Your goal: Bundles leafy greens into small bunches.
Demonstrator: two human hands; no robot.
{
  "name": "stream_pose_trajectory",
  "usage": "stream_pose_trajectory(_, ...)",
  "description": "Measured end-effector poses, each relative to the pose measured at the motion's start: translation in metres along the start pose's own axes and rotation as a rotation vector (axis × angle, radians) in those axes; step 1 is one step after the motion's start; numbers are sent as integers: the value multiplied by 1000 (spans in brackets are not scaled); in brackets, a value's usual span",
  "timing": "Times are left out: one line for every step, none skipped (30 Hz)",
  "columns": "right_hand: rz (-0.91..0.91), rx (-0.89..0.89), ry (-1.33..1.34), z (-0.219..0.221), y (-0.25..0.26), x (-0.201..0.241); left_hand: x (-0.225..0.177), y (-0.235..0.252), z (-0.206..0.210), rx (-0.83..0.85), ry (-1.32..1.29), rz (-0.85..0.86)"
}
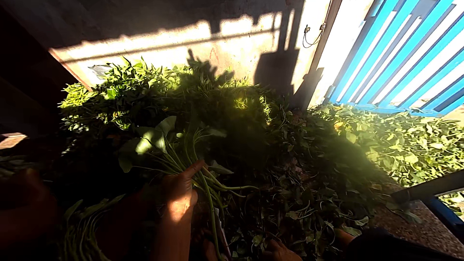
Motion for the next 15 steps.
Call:
stream_pose_trajectory(41, 15, -5, -8, 8, -6, -6, -1, -5, -49, -29, 33)
stream_pose_trajectory(98, 25, -6, -17, 19, -18, -11, 0, -10, -88, -69, 76)
stream_pose_trajectory(164, 16, 2, -26, 31, -35, -16, 3, -15, -104, -118, 108)
stream_pose_trajectory(234, -26, 30, -34, 42, -53, -17, 7, -19, -97, -167, 111)
stream_pose_trajectory(308, -89, 78, -40, 52, -71, -16, 11, -22, -76, -208, 81)
stream_pose_trajectory(380, -149, 105, -45, 59, -86, -13, 14, -22, -49, -243, 27)
stream_pose_trajectory(446, -189, 100, -47, 67, -96, -9, 16, -21, -18, -264, -42)
stream_pose_trajectory(485, -195, 75, -45, 75, -103, -4, 16, -18, 14, -268, -110)
stream_pose_trajectory(500, -172, 37, -37, 85, -108, 1, 14, -13, 44, -260, -179)
stream_pose_trajectory(503, -129, 4, -26, 94, -111, 6, 11, -9, 73, -247, -243)
stream_pose_trajectory(511, -103, -10, -14, 102, -113, 10, 7, -4, 98, -231, -293)
stream_pose_trajectory(509, -123, 7, -7, 107, -111, 14, 5, 0, 112, -214, -324)
stream_pose_trajectory(485, -199, 66, -9, 109, -104, 17, 4, 2, 117, -195, -336)
stream_pose_trajectory(436, -328, 156, -19, 109, -91, 17, 4, 5, 135, -174, -334)
stream_pose_trajectory(369, -503, 276, -36, 104, -75, 16, 3, 8, 154, -152, -321)
Point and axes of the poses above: each hand's wrist, its own y-axis towards the middle knuckle, its own z-axis out of the palm, x = y × z, the point moved 8 cm from there along y, towards the middle knuckle, and after that the axes turned 3 degrees about -z, right-handed, at the moved point
